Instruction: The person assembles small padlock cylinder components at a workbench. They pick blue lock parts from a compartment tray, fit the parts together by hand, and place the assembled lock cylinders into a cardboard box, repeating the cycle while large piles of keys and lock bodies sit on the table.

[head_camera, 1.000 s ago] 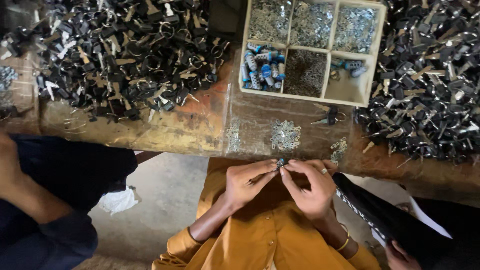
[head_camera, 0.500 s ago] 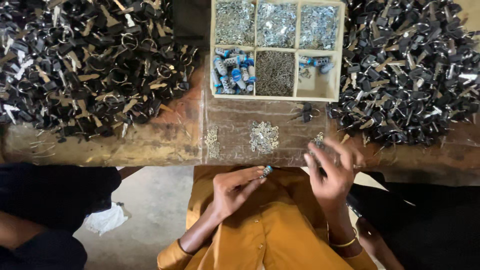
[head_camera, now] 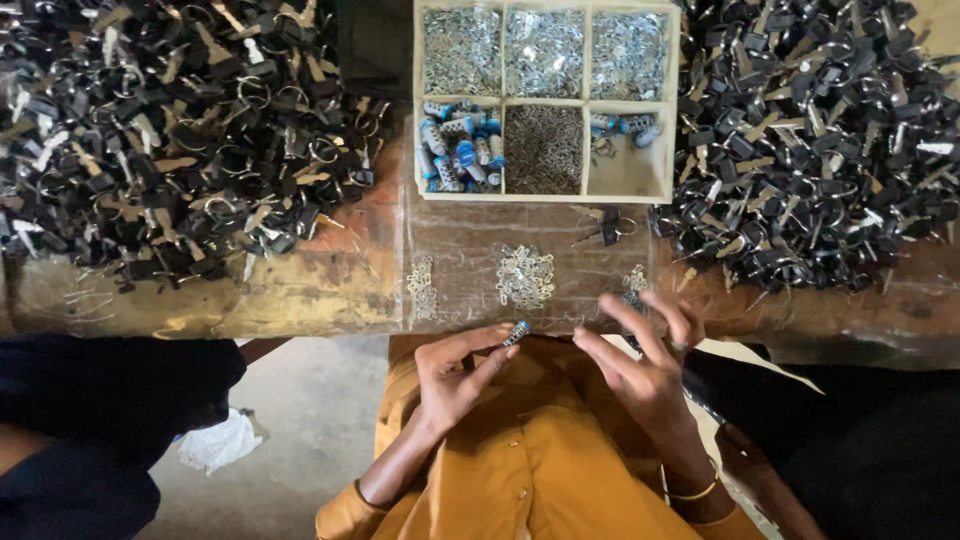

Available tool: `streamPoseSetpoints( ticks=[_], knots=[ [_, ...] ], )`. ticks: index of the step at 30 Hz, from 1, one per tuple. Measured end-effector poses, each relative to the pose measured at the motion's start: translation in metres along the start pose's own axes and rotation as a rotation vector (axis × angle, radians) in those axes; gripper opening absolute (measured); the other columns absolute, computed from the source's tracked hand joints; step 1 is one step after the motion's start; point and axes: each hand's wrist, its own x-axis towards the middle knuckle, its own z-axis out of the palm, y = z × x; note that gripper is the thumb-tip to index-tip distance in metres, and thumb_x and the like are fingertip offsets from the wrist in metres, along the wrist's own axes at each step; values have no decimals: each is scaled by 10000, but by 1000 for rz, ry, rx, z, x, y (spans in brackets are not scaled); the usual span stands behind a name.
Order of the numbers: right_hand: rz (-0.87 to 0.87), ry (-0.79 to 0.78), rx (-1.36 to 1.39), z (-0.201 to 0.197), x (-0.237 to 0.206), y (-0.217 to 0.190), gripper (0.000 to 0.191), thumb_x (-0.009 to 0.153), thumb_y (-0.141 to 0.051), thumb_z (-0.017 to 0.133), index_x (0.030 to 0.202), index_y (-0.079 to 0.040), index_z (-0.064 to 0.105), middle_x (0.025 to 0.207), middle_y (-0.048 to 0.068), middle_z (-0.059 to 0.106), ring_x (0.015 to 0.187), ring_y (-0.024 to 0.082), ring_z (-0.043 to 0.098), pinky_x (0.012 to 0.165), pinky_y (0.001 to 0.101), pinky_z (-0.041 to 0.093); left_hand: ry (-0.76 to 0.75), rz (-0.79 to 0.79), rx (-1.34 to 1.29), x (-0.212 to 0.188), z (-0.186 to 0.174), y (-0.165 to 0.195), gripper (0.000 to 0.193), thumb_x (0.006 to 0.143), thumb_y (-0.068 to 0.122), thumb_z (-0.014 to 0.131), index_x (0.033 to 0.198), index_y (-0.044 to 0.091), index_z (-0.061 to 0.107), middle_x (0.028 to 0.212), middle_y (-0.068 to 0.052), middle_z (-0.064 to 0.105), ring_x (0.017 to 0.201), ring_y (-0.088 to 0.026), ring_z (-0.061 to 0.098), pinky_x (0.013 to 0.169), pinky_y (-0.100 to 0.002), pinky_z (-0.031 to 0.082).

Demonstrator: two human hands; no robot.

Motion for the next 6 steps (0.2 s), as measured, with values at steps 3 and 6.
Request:
streamPoseSetpoints(
  ticks=[3, 6],
  knots=[
    [2, -17, 246, 6, -2, -10, 198, 795, -121, 888, 969, -149, 797, 1101, -24, 756, 1149, 227, 600, 1035, 339, 369, 12, 37, 6, -1, -2, -1, 208, 861, 22, 837, 1061, 1, 785, 1091, -108, 803, 921, -121, 774, 785, -239, 625],
    [42, -60, 395, 16, -3, -22, 179, 830, -99, 889, 961, -150, 778, 1027, -20, 775, 1074, 136, 663, 1042, 325, 407, 22, -74, 29, -1, -3, -3, 206, 823, 44, 860, 1022, 22, 808, 1043, -100, 825, 795, -114, 745, 621, -226, 577]
  ],
)
